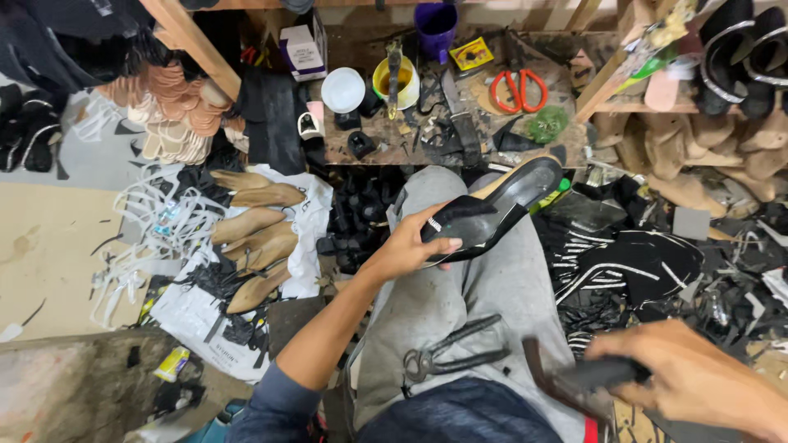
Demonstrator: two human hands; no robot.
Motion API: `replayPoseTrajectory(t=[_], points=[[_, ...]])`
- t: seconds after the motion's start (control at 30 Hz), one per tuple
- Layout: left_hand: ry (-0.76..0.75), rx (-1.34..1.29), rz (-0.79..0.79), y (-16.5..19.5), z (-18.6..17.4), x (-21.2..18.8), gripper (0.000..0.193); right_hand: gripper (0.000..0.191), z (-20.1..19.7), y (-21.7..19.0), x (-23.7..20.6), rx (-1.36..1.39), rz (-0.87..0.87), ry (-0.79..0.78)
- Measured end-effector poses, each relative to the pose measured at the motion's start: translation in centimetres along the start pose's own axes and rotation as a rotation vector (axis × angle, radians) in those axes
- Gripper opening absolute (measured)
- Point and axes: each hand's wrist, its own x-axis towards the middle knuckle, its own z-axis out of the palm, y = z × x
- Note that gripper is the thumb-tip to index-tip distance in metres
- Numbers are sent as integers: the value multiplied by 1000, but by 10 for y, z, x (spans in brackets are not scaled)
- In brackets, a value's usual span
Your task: The person assembles a black shoe by inserting a wooden shoe last into the upper, then uses a hammer to tap and secure the shoe last and upper together. The person handles the shoe and last repeatedly, adjusting and tapping until the assembly is complete.
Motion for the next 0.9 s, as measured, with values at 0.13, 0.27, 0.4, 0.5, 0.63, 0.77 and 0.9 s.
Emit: replayPoseTrajectory(t=[0.13,0.27,0.4,0.5,0.63,0.77,0.9], points=[[29,17,-24,-2,4,-2,61,50,7,-61,0,450,-54,814],[31,-8,-24,-13,2,-1,65,15,36,-86,77,939,-843,1054],[43,150,141,-25,-3,0,58,25,48,-76,119,222,-112,880],[53,74,94,-29,-4,-1,62,34,50,-75,127,135,-38,870],[-8,-1,119,-26,-3,-4,67,39,52,-84,134,40,-243,919],[26,-39,42,-21,-4,-4,61,18,51,-88,137,278,-222,920],[51,-23,17,-19,-5,-6,63,20,47,-93,133,588,-49,1019]])
